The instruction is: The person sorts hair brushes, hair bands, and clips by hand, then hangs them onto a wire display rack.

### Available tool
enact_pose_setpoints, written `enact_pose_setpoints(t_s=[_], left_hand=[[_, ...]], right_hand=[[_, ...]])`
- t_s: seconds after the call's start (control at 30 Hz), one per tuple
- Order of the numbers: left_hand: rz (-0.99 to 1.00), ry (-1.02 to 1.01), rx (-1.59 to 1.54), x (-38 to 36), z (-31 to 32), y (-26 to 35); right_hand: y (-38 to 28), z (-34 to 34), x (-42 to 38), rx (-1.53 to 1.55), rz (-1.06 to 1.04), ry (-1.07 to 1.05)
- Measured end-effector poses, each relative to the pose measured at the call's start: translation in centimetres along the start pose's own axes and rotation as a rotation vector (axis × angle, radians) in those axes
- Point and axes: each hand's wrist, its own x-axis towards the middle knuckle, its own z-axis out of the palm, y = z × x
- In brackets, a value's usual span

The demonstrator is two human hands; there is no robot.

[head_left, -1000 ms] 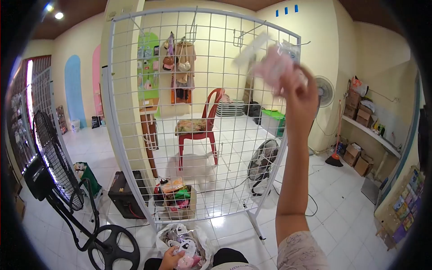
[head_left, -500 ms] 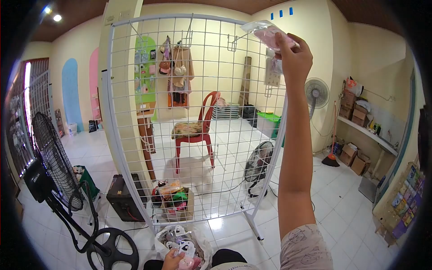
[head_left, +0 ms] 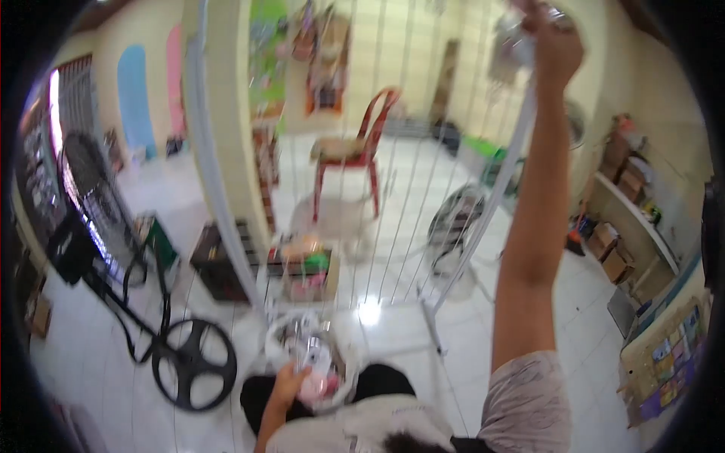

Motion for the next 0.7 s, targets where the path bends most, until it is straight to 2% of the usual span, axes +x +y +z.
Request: enact_pose_setpoints(t_s=[0.07,0.1,0.13,0.17,0.2,0.33,0.47,0.6,0.7], left_hand=[[0.04,0.059,-0.034,-0.6,0.2,1.1],[0.012,0.167,0.093,-0.8,-0.3,1.0],[0.133,0.273,0.268,0.5,-2.3,-2.0],[0.034,0.232,-0.051,-0.4,-2.6,-0.5],[0.084,0.288,-0.225,-0.7,-3.2,-0.3],[0.253,0.436,-0.479,-1.7,-7.2,0.4],[0.24,0.511,-0.528,-3.4,-10.7,-0.2],[0.218,0.588,-0.537,-4.1,-11.0,-0.1],[0.192,0.551,-0.569,-3.9,-10.3,0.0]], right_hand=[[2.2,0.1,-0.6,-0.033,-0.007,-0.085],[2.5,0.0,-1.5,-0.044,0.002,-0.134],[2.6,0.1,-2.7,-0.046,0.017,-0.186],[2.3,0.0,-4.2,-0.045,0.037,-0.238],[2.1,-0.5,-4.6,-0.05,0.045,-0.281],[2.1,-0.3,-6.7,-0.051,0.076,-0.359],[2.4,-0.3,-7.5,-0.048,0.077,-0.383],[2.5,-0.2,-8.8,-0.036,0.068,-0.395],[2.1,-0.3,-10.5,-0.017,0.053,-0.393]])
